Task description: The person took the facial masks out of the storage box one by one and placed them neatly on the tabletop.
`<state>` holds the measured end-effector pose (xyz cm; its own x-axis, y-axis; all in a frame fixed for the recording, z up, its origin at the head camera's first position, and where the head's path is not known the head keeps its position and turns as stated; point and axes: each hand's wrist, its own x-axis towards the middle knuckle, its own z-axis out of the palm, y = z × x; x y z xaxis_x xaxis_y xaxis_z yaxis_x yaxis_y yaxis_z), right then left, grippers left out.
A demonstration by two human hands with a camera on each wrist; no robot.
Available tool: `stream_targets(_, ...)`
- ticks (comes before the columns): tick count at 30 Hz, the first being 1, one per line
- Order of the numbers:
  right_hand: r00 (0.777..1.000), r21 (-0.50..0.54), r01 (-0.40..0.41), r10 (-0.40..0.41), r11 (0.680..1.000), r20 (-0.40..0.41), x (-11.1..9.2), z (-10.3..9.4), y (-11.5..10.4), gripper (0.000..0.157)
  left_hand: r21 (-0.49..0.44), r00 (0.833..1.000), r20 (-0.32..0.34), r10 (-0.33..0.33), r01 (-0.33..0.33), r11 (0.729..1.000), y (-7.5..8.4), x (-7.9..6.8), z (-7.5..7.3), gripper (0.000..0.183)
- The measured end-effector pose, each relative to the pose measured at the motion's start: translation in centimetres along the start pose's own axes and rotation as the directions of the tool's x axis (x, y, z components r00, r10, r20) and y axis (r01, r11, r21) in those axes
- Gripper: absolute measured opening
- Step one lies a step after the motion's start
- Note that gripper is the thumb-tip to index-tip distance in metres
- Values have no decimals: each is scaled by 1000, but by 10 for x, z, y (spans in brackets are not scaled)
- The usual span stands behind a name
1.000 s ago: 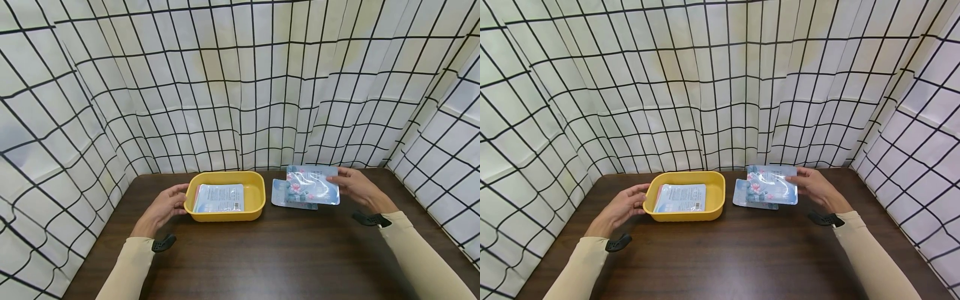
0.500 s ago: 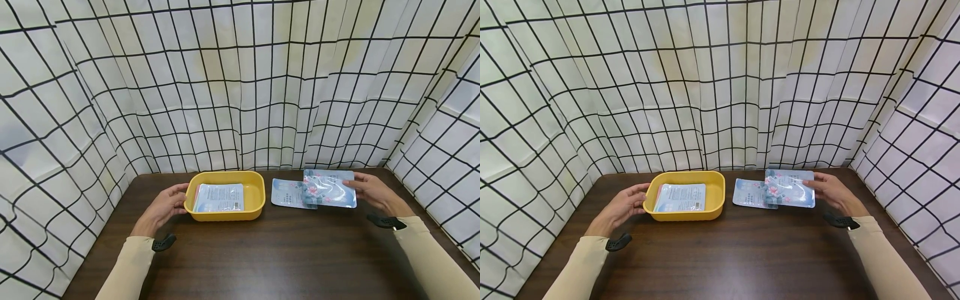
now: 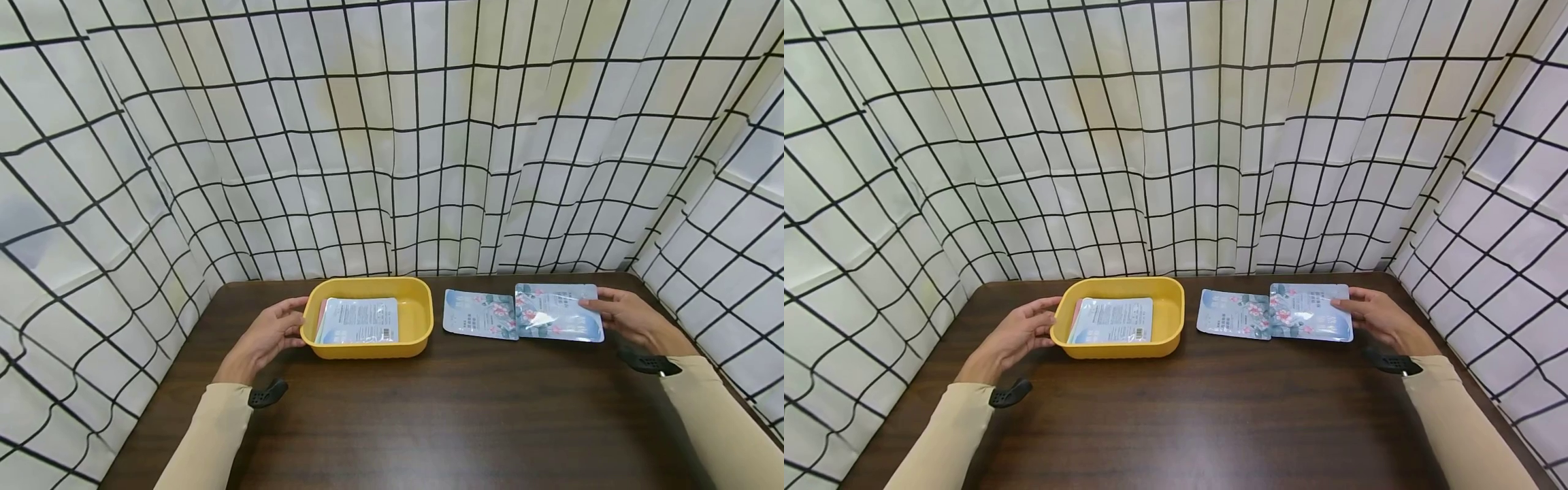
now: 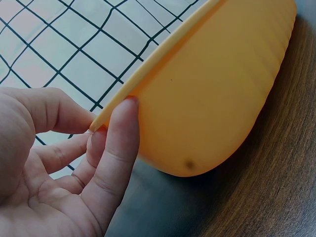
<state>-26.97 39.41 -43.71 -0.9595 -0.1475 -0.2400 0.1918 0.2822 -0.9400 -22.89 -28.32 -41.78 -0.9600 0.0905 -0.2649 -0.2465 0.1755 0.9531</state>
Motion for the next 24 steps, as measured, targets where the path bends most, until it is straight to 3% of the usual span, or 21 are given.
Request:
stream_targets(5,999,-17,-32,32,999,8,0,-4,2,70,-2,1000,5,5,-5,1000,1,-1,-1,60)
stream_targets(11,1000,-149,-23,23,989,-4,2,-3,2,76,-3,1000,3,12,-12,1000,2,-2,-1,59)
stream_targets(15,999,-230,-8,1,973,-33,5,-1,1,76,-4,1000,1,7,-7,1000,1,-2,0,58)
stream_targets(24,998,-313,-7,-14,950,-63,6,3,-3,67,-6,1000,2,14,-14,1000,0,-2,-1,58)
